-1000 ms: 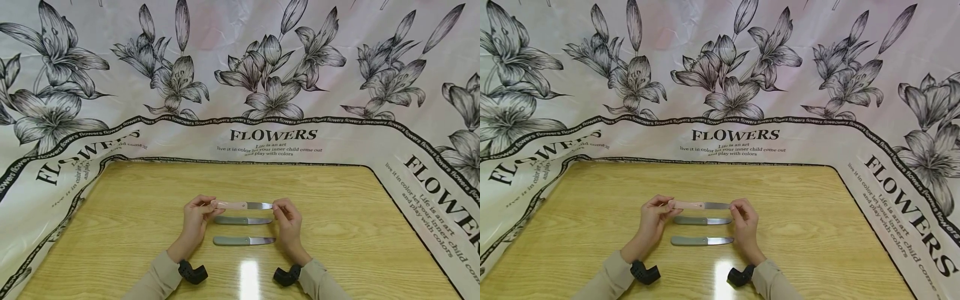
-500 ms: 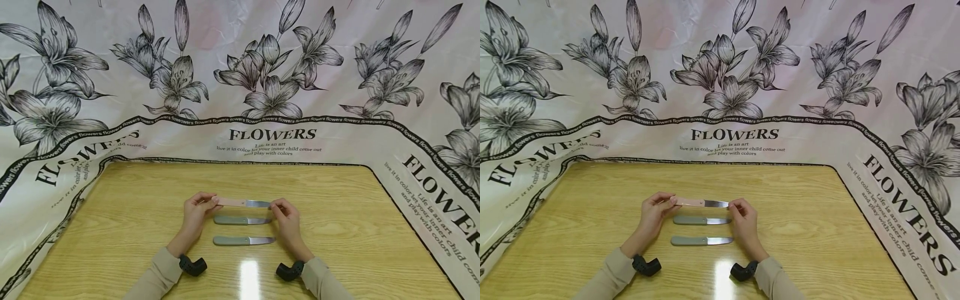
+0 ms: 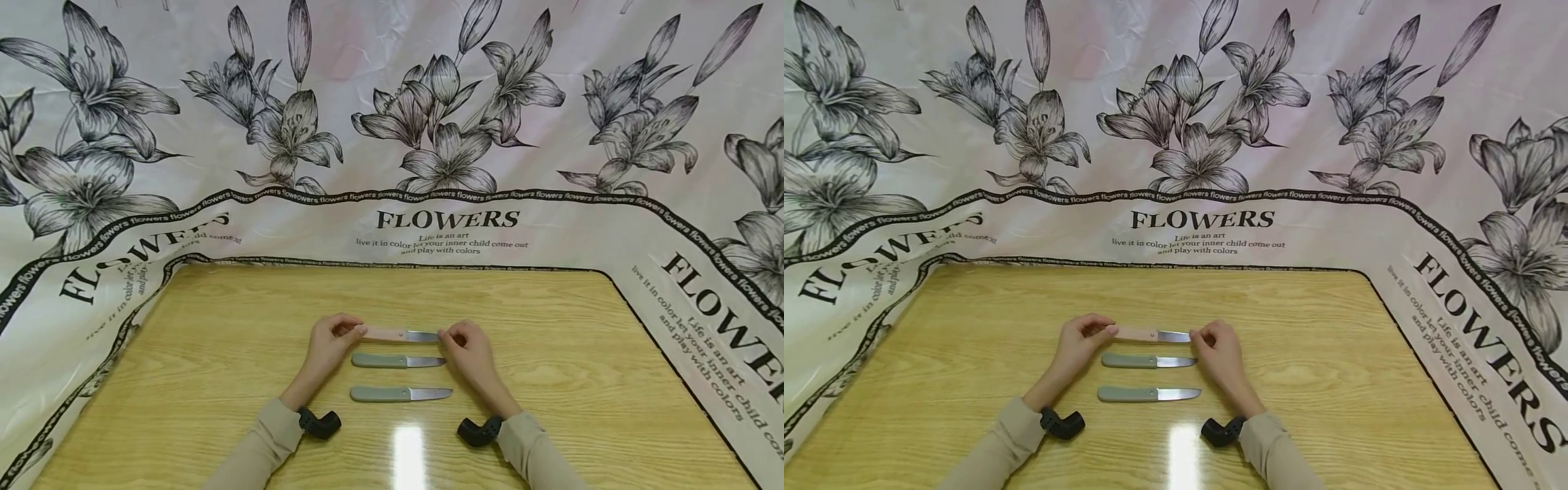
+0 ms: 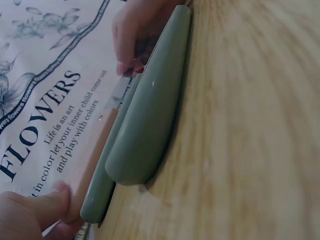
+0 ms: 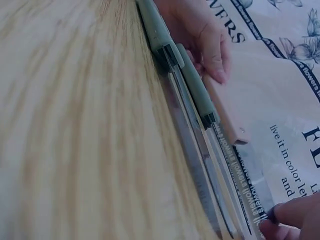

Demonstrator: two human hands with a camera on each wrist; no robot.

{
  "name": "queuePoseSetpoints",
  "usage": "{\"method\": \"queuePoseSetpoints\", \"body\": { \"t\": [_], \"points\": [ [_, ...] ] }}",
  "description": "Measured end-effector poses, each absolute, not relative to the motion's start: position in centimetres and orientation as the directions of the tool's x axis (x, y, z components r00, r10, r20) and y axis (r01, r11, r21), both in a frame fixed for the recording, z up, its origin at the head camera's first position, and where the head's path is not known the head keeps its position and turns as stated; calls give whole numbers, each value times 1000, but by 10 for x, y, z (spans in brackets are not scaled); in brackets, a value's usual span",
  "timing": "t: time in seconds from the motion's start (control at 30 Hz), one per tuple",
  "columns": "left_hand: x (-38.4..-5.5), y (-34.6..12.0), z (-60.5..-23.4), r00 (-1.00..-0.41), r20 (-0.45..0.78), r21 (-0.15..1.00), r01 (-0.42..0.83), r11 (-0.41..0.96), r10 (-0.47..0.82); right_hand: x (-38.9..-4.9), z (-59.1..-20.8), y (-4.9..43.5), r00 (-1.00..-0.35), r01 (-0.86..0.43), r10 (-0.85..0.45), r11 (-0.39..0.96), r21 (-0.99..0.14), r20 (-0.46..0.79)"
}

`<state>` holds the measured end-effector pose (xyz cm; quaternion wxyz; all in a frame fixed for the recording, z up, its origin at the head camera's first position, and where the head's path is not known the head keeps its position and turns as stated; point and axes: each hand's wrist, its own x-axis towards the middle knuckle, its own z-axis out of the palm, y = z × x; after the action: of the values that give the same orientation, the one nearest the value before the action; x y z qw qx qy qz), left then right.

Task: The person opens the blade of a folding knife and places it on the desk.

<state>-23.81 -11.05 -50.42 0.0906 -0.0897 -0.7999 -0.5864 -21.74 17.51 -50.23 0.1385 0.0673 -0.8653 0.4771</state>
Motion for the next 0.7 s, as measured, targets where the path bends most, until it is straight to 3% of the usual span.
{"method": "queuePoseSetpoints", "body": {
  "t": [0.17, 0.43, 0.7],
  "points": [
    [-239, -113, -504, -961, 271, 874, 270, 405, 55, -220, -501, 176, -936, -314, -64, 592, -742, 345],
    [-240, -113, -505, -945, 316, 831, 320, 455, 89, -223, -504, 177, -921, -353, -99, 624, -697, 378],
    [-243, -110, -507, -924, 364, 751, 366, 549, 117, -232, -511, 181, -798, -539, -235, 690, -484, 554]
  ]
}}
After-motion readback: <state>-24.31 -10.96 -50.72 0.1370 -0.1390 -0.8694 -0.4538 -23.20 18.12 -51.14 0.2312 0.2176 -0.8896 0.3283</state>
